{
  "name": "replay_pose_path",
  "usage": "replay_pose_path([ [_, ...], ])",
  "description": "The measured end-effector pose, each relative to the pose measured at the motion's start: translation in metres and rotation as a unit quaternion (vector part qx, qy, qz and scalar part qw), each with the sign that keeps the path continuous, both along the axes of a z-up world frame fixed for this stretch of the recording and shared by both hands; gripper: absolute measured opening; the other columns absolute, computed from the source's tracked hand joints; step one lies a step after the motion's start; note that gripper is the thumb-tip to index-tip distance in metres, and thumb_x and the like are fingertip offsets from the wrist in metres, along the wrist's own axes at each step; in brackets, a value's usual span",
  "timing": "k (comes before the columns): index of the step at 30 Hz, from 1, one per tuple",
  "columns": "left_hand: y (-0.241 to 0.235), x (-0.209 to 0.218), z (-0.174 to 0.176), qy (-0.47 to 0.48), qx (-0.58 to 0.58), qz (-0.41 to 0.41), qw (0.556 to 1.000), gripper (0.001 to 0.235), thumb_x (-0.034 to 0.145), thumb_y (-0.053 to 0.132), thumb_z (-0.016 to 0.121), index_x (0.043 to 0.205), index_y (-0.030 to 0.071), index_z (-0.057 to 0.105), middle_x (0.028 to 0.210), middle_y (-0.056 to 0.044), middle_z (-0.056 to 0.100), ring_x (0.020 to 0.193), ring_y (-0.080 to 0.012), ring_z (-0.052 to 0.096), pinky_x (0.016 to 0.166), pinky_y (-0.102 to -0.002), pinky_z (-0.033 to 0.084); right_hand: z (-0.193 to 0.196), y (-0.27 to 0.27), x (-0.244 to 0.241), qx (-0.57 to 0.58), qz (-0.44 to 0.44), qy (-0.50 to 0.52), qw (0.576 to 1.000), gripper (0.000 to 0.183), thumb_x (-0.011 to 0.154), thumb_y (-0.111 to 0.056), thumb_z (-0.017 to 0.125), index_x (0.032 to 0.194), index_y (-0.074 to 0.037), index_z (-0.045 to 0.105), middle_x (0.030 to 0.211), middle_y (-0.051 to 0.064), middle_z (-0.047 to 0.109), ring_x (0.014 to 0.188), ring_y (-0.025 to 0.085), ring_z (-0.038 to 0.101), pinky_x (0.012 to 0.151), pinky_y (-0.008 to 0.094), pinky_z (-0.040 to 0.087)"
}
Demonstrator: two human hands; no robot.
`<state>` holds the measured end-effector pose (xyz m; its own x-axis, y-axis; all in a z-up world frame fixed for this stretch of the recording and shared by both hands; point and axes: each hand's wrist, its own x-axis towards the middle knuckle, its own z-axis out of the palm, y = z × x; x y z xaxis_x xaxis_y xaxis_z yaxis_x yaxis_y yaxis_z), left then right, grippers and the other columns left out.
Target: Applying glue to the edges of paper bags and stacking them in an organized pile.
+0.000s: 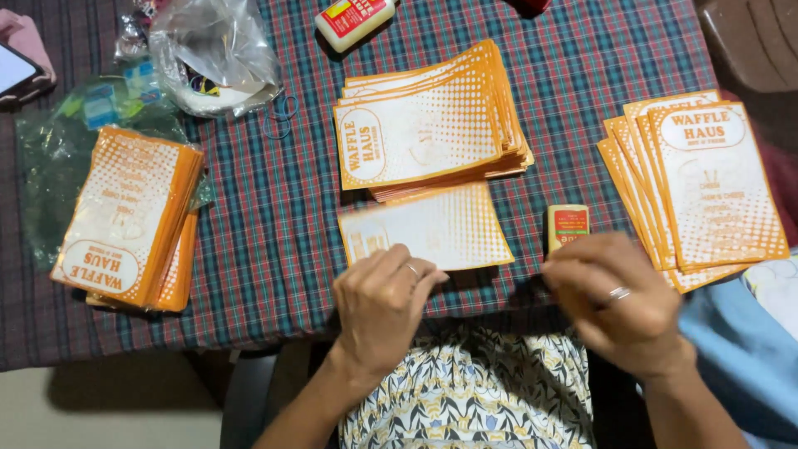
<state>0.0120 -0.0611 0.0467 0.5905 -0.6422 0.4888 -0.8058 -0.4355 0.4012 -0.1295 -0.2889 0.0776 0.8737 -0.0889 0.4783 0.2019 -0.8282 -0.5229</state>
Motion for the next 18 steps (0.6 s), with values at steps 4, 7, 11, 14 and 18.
replay_pose_path([
  [4, 0.002, -0.006, -0.005, 0.104, 0.003, -0.014, 0.994, 0.024, 0.074, 0.027, 0.094, 0.070, 0.013, 0.075, 0.069, 0.001, 0.069, 0.055, -0.0127, 0.062, 0.046, -0.030, 0.045, -0.003, 0.015, 0.009, -0.011, 0.105, -0.010, 0.994, 0.014, 0.096, -0.001, 0.059, 0.110, 0.001, 0.064, 0.106, 0.017, 0.069, 0.094, 0.033, 0.068, 0.086, 0.042, 0.054],
  [7, 0.002, -0.002, -0.005, 0.153, -0.005, -0.029, 0.988, 0.025, 0.072, 0.030, 0.094, 0.069, 0.012, 0.076, 0.069, 0.001, 0.069, 0.056, -0.0152, 0.064, 0.046, -0.034, 0.044, -0.006, 0.018, 0.012, -0.001, 0.118, -0.015, 0.993, 0.017, 0.097, 0.003, 0.057, 0.113, 0.003, 0.062, 0.108, 0.019, 0.068, 0.096, 0.034, 0.068, 0.087, 0.043, 0.056],
  [11, 0.004, 0.002, -0.003, 0.166, -0.003, -0.052, 0.985, 0.018, 0.079, 0.027, 0.089, 0.076, 0.012, 0.080, 0.067, 0.001, 0.069, 0.053, -0.0106, 0.059, 0.043, -0.030, 0.044, -0.017, 0.018, 0.002, 0.038, 0.045, -0.035, 0.998, 0.016, 0.099, 0.000, 0.055, 0.110, 0.002, 0.065, 0.110, 0.023, 0.067, 0.091, 0.030, 0.070, 0.085, 0.036, 0.057],
  [14, 0.004, 0.001, -0.003, 0.112, 0.012, -0.033, 0.993, 0.019, 0.082, 0.030, 0.087, 0.082, 0.013, 0.077, 0.070, 0.002, 0.070, 0.051, -0.0117, 0.058, 0.043, -0.030, 0.044, -0.015, 0.013, -0.002, 0.068, 0.090, -0.005, 0.994, 0.023, 0.085, 0.005, 0.048, 0.104, 0.008, 0.063, 0.107, 0.024, 0.064, 0.092, 0.033, 0.064, 0.081, 0.039, 0.053],
  [18, -0.002, -0.018, -0.006, -0.077, 0.026, 0.004, 0.997, 0.024, 0.096, 0.030, 0.083, 0.083, 0.011, 0.076, 0.049, 0.004, 0.051, 0.038, -0.0112, 0.037, 0.038, -0.029, 0.024, -0.040, 0.015, 0.001, -0.019, 0.148, 0.040, 0.988, 0.035, 0.099, 0.004, 0.045, 0.126, -0.001, 0.065, 0.129, 0.018, 0.068, 0.114, 0.038, 0.067, 0.099, 0.047, 0.055],
])
